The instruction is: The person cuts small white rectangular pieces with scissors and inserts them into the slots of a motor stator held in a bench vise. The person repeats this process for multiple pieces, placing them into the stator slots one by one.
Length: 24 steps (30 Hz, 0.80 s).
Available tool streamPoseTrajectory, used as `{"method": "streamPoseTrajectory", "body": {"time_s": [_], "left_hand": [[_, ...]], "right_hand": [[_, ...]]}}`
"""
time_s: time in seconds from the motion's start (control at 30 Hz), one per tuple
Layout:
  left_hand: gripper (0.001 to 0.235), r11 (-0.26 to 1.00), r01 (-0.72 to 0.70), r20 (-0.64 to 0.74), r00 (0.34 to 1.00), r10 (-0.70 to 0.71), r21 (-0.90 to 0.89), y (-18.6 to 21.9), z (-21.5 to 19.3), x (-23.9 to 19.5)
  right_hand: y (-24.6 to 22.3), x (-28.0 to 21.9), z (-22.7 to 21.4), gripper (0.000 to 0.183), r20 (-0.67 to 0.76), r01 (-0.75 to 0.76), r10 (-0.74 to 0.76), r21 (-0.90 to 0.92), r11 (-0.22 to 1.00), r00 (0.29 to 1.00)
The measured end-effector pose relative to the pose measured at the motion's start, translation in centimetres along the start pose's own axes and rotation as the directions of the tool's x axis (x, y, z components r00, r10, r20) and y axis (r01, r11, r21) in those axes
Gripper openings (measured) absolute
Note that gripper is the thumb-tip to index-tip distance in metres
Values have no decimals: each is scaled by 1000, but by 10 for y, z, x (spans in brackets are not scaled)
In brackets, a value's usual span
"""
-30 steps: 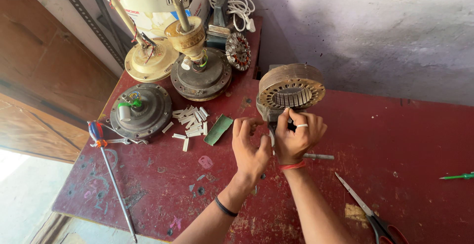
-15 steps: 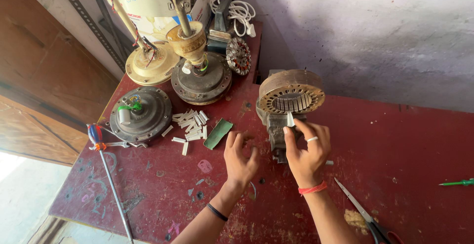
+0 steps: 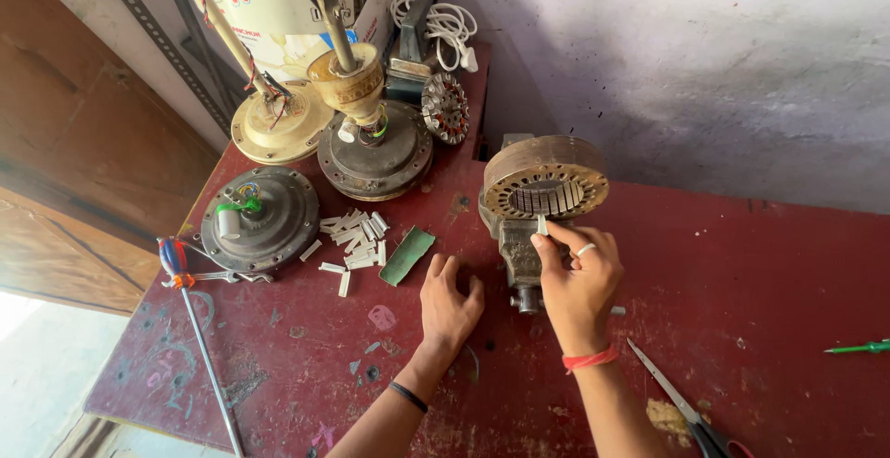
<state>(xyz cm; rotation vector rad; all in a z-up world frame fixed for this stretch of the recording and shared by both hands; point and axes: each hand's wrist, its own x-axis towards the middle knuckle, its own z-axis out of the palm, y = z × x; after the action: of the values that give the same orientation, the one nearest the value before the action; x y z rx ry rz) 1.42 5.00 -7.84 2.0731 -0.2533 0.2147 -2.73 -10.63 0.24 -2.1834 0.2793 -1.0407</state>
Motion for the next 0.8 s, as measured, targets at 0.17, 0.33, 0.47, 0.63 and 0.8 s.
{"method": "streamPoseTrajectory", "body": {"time_s": [0.17,0.33,0.47,0.63,0.8], "left_hand": [[19,994,83,91,992,-89,71,4,-2,3],[21,989,77,122,988,-92,125,2,0,4],[20,977,116,178,973,-148,180,0,2,4],[21,982,74,160,982,-103,173,1,1,4],[22,984,82,147,984,-105,158,4,-1,4]], "right_hand": [[7,7,-8,22,50,-62,59,65,996,997],[9,6,-7,17,40,-62,60,40,997,997],[5,5,-3,16,38,-109,109,-6,994,993],[0,14,3,14,32,-204,204,9,979,978],[4,19,4,19,35,-267,266,7,964,963]]}}
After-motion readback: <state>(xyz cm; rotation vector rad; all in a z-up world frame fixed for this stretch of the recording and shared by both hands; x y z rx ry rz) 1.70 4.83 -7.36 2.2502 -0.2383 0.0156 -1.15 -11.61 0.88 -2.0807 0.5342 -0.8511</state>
